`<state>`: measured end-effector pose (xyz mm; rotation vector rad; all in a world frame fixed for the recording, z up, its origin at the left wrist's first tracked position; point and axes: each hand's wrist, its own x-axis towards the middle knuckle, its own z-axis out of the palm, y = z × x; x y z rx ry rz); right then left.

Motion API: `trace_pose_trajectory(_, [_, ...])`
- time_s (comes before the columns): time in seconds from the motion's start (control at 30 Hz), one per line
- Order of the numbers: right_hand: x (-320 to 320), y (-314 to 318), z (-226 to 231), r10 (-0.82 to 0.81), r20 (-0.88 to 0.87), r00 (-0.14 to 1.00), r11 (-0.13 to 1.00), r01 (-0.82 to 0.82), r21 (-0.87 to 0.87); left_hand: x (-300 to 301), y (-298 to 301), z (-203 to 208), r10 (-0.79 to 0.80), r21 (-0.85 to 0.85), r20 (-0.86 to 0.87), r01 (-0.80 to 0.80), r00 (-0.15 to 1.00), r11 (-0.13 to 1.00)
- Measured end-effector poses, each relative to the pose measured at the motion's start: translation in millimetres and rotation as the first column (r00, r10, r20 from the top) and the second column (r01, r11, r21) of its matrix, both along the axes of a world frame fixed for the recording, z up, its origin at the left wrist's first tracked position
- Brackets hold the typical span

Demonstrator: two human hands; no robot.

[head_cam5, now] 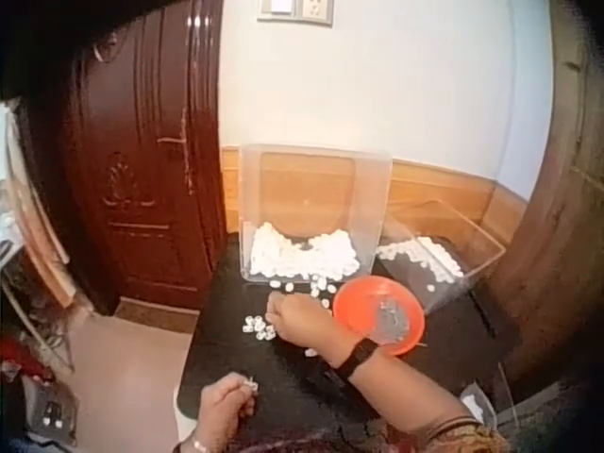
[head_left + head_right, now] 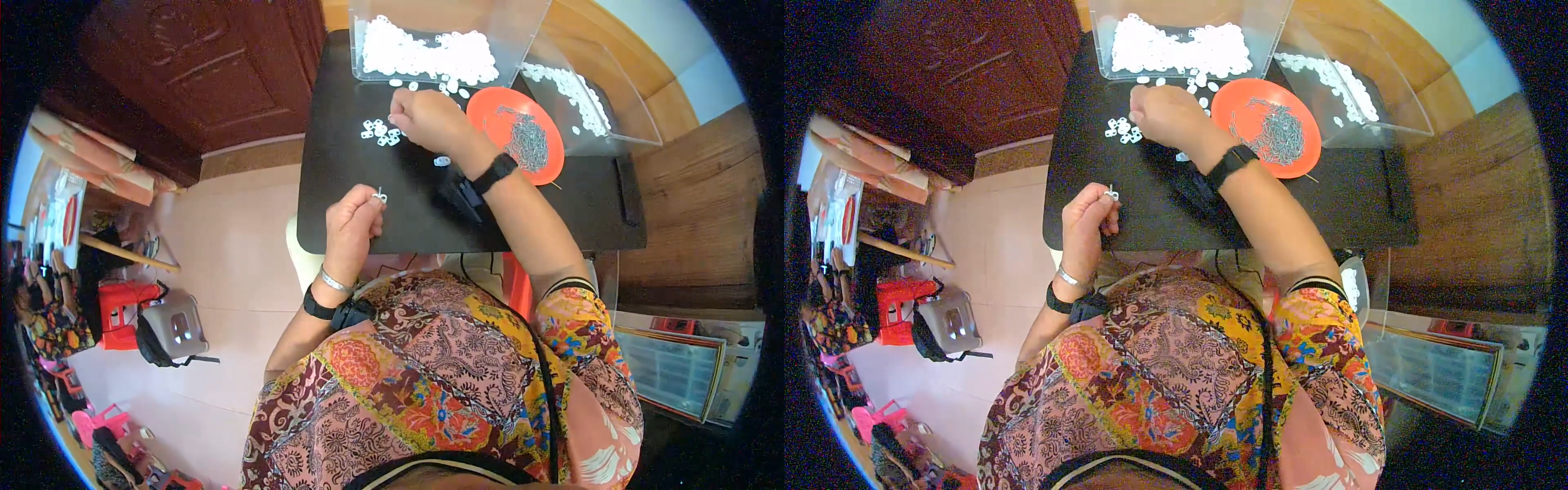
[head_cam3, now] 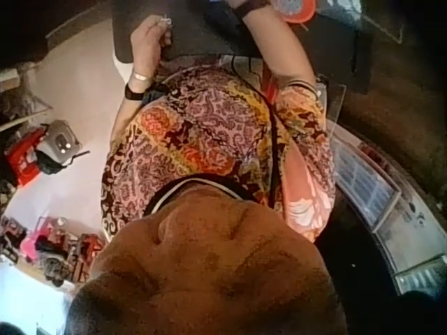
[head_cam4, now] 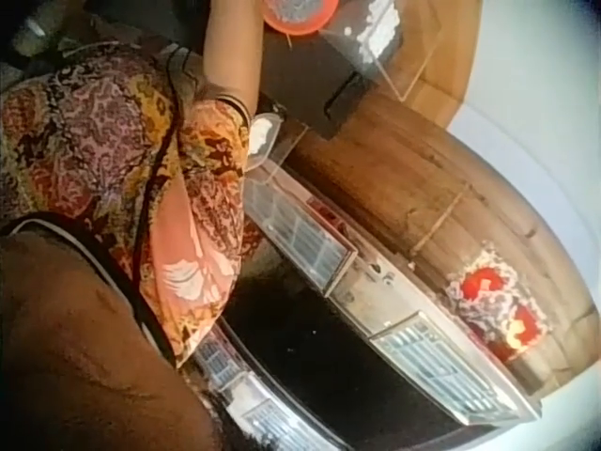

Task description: Assembling small white plastic components by manually inserting metal pins into them.

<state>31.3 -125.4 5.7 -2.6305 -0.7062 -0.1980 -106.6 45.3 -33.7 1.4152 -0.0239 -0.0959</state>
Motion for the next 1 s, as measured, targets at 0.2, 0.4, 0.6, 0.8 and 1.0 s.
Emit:
trace_pose_trajectory(0.2, [-32.2,-25.9,-4.8,0.216,-0.069,0.974,0.975,-0.219,-0.045,2.7,-0.7,-1.3,0.002,-0.021,-0.009,-0.002,1.000,1.000])
trace_pose_trajectory(0.4, [-42.7,-40.6,3.3,0.224,-0.046,0.974,0.972,-0.227,-0.067,0.9,-4.1,3.7,0.024,-0.019,-0.016,-0.024,1.000,1.000])
trace_pose_trajectory(0.6, [-34.2,-54.2,2.7,0.188,0.018,0.982,0.981,-0.189,0.037,-1.4,-4.7,3.8,0.025,0.009,0.006,-0.025,1.000,1.000])
trace_pose_trajectory(0.8, [-43.6,-41.4,-2.5,0.251,-0.020,0.968,0.965,-0.252,-0.068,-0.8,-5.7,0.2,0.029,0.005,0.003,-0.029,1.000,1.000])
trace_pose_trajectory(1.0, [-42.2,-43.0,-8.4,0.193,-0.143,0.971,0.981,-0.186,0.064,-0.1,-6.6,1.7,0.025,-0.017,-0.002,-0.025,1.000,1.000])
